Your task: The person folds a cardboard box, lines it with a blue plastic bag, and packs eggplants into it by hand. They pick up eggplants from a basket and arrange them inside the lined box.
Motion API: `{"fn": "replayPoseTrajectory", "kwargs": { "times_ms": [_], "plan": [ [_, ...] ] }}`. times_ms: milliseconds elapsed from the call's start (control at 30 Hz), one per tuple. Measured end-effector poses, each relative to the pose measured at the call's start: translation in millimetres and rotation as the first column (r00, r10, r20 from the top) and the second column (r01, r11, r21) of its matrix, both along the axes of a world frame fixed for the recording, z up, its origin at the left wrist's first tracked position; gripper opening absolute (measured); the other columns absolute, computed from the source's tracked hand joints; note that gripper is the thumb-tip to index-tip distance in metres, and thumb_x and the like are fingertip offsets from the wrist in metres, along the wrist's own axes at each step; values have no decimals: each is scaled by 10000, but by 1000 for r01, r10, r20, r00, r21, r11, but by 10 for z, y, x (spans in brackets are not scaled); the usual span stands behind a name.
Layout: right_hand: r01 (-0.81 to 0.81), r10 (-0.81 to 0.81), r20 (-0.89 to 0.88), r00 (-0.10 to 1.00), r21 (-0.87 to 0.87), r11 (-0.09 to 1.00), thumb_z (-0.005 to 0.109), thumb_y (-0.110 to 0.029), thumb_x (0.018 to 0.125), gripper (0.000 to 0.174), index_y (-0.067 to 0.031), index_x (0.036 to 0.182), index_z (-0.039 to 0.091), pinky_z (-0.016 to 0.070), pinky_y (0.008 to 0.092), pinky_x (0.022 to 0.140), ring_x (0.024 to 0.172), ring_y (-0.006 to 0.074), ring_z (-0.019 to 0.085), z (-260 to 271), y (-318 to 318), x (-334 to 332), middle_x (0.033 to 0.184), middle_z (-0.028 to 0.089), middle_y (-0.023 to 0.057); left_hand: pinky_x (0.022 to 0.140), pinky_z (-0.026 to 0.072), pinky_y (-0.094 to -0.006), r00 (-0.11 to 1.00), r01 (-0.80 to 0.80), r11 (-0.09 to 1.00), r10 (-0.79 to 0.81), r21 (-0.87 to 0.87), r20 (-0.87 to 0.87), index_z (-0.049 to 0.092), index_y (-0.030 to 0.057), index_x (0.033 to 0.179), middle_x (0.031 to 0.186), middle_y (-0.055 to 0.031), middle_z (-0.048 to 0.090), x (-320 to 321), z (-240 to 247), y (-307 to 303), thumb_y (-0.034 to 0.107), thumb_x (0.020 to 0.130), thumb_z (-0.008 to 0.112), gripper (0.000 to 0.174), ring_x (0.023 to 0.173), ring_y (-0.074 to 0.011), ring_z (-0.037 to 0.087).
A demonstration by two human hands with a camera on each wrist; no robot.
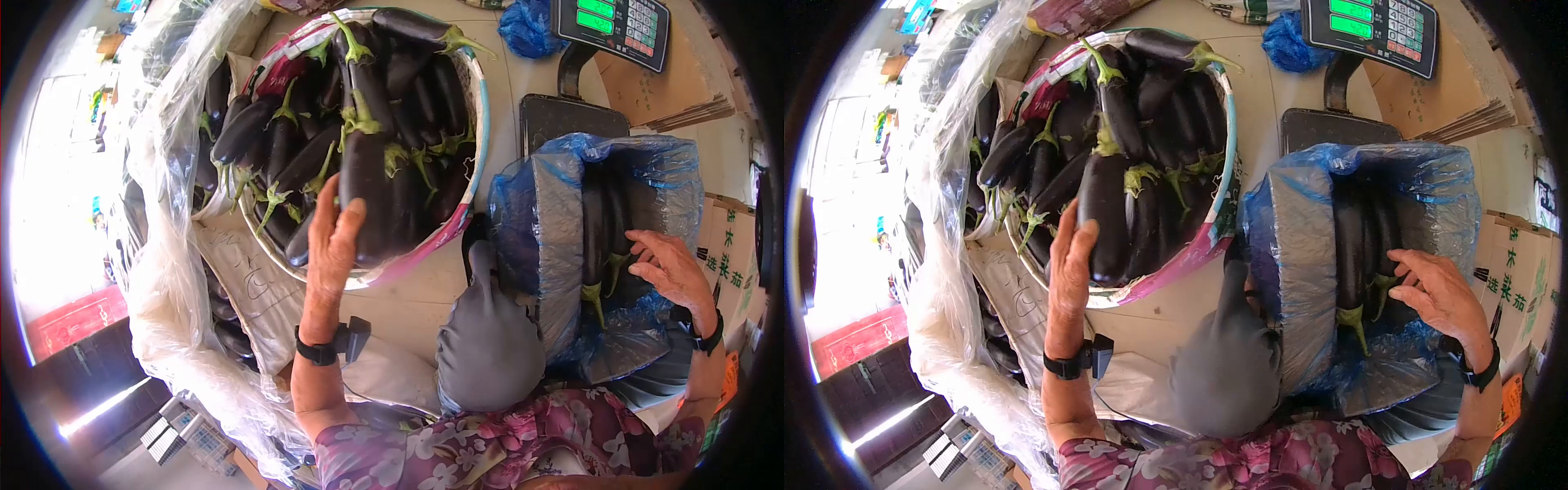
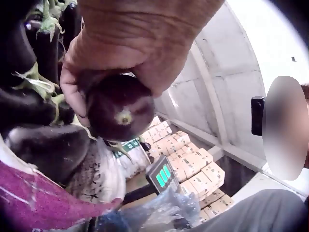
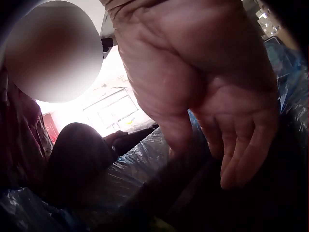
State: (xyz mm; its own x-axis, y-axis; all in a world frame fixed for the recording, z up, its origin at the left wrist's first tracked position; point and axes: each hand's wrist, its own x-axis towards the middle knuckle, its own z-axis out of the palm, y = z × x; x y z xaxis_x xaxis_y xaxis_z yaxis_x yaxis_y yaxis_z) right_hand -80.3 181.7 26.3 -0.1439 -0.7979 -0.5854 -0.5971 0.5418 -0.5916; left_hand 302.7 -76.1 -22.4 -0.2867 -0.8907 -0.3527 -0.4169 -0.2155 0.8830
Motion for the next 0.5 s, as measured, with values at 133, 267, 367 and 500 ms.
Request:
{"fn": "replayPoseTrajectory", "kwargs": {
  "times_ms": [133,267,367,500],
  "plan": [
    [-57,57,-5,998,-15,998,699,-162,834,520,33,1294,554,530,310,655,755,222,637,-85,35,-9,1013,648,186,859,505,-331,942,318,946,-308,-60,132,430,-11,1410,1068,-193,682,-232,-109,36,259,889,628,619,949,-216,657],
    [-19,19,29,999,5,1000,698,-130,829,522,21,1307,550,527,306,665,777,217,629,-40,90,-42,1022,640,179,905,460,-317,878,420,907,-410,13,246,468,-4,1378,1092,-190,639,-421,40,-18,239,887,614,567,989,-194,588],
    [33,-35,20,999,62,998,694,-136,834,523,4,1318,551,520,315,702,819,218,614,37,93,-20,1048,627,167,964,439,-306,917,363,915,-318,-173,241,473,-4,1389,1152,-176,638,-323,220,-152,241,882,623,582,1079,-195,582],
    [-13,16,-86,996,37,999,706,-193,841,532,7,1311,555,513,335,780,879,239,601,-32,207,-58,1063,614,163,847,523,-415,840,336,852,-78,-401,537,488,28,1375,1025,-248,687,-31,92,-381,279,840,682,622,921,-386,688]
  ]
}}
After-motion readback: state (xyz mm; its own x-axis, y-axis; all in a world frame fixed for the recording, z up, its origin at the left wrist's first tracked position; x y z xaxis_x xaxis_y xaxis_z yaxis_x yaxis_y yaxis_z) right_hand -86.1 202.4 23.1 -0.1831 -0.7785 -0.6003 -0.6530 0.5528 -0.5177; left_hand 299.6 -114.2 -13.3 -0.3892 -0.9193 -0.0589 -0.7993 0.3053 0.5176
